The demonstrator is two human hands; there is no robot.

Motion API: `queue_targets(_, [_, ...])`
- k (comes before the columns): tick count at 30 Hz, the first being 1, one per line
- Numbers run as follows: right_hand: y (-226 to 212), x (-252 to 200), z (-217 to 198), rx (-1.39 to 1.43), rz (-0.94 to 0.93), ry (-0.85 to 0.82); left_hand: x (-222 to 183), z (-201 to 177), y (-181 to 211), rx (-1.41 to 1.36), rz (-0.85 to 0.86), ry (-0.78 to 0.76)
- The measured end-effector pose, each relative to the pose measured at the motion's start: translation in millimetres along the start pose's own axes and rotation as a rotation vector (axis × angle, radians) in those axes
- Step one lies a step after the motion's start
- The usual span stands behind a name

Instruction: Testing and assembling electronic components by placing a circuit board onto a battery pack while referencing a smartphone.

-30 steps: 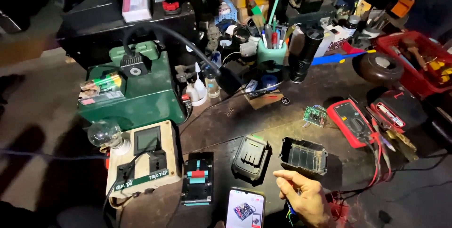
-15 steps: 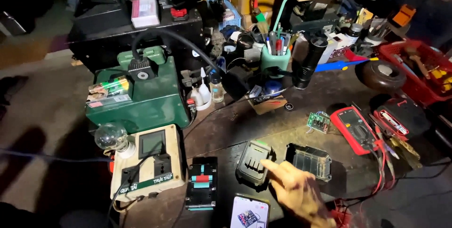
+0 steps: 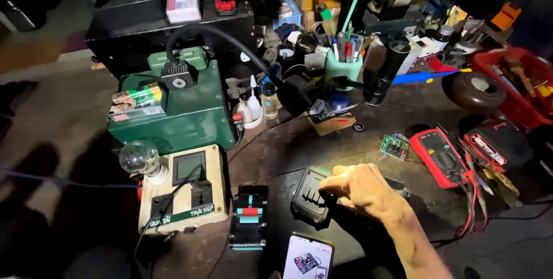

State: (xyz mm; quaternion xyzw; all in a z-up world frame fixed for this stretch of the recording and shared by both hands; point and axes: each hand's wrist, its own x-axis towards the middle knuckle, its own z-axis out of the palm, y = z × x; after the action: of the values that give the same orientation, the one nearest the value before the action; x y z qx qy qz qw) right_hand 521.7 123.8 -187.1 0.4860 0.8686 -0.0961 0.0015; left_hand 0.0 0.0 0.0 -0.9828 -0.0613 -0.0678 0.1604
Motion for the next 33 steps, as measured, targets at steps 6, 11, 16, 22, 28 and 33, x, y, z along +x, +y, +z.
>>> queue_targets(6, [-1.1, -3.2, -7.8, 0.143, 0.006, 0.113, 126.4, 83.0, -30.0, 0.028, 0.031, -0.024])
queue_targets(11, [-11.4, -7.9, -20.3, 0.29, 0.036, 0.155, 183.2, 176.8, -14.5, 0.307, -0.439, 0.067])
queue_targets(16, [-6.4, -9.3, -8.8, 0.323, -0.017, 0.253, 215.8, 220.2, -13.6, 0.261, -0.366, -0.027])
queue_targets(22, [-24.6, -18.4, -22.1, 0.441, 0.129, 0.122, 241.6, 284.8, -6.9, 0.079, -0.839, -0.249])
queue_targets(28, [-27.0, -12.3, -11.8, 0.132, 0.219, -0.037, 237.7, 299.3, -17.4, 0.133, -0.459, -0.299])
queue_targets(33, [-29.5, -10.8, -11.5, 0.12, 0.27, -0.064, 240.3, 306.2, -10.9, 0.034, -0.602, -0.267])
